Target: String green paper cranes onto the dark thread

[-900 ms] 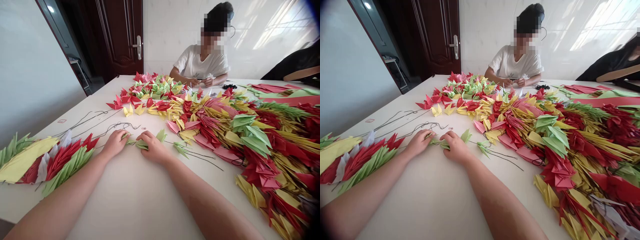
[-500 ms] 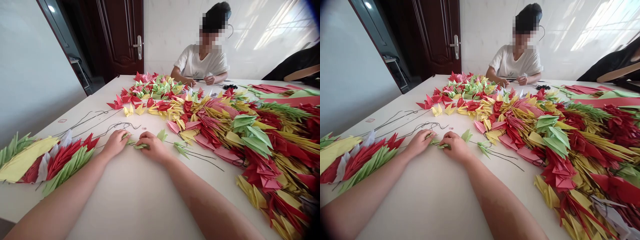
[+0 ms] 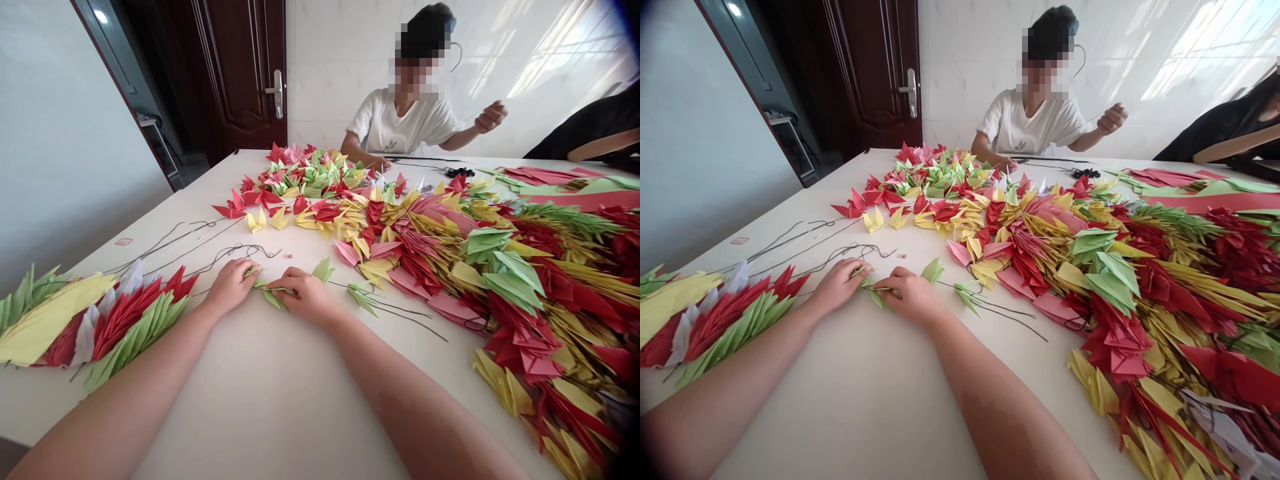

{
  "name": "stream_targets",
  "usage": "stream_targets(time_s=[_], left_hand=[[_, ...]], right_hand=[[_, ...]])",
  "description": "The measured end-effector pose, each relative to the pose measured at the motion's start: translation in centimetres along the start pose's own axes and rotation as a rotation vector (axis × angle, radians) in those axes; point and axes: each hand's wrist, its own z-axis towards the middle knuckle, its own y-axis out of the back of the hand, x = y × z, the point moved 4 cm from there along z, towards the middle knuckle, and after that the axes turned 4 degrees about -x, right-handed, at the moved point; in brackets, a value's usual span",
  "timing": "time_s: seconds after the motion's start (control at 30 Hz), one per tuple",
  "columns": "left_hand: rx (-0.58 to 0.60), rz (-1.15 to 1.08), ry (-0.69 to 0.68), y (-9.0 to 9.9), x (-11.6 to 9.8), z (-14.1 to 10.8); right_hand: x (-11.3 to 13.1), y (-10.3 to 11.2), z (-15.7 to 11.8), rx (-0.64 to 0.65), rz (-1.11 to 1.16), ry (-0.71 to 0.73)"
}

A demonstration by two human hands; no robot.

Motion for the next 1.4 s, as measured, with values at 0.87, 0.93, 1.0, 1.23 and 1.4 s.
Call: stream_targets(time_s=[0.87,0.93,1.0,1.23,1.4], left_hand=[[0.077,-0.105,-0.064,-0.1,-1.0,-0.3],[0.083,-0.123,-0.071,0.0,-1.1,-0.3],[0.082,-0.134,-0.076,0.0,-1.2,-0.4],[0.112,-0.137,-0.096,0.1,-1.7,-0.4],[0.118,-0.128,-0.119,0.2,-1.8,-0.4]], right_hand=[[0.2,0.1,0.2,-0.042,-0.015,0.051],[0.2,0.2,0.2,-0.08,-0.02,0.025],[0.0,0.3,0.3,-0.119,-0.018,-0.007],[-0.2,0.4,0.3,-0.159,0.013,-0.05],[0.2,1.0,0.2,-0.219,0.04,0.005]])
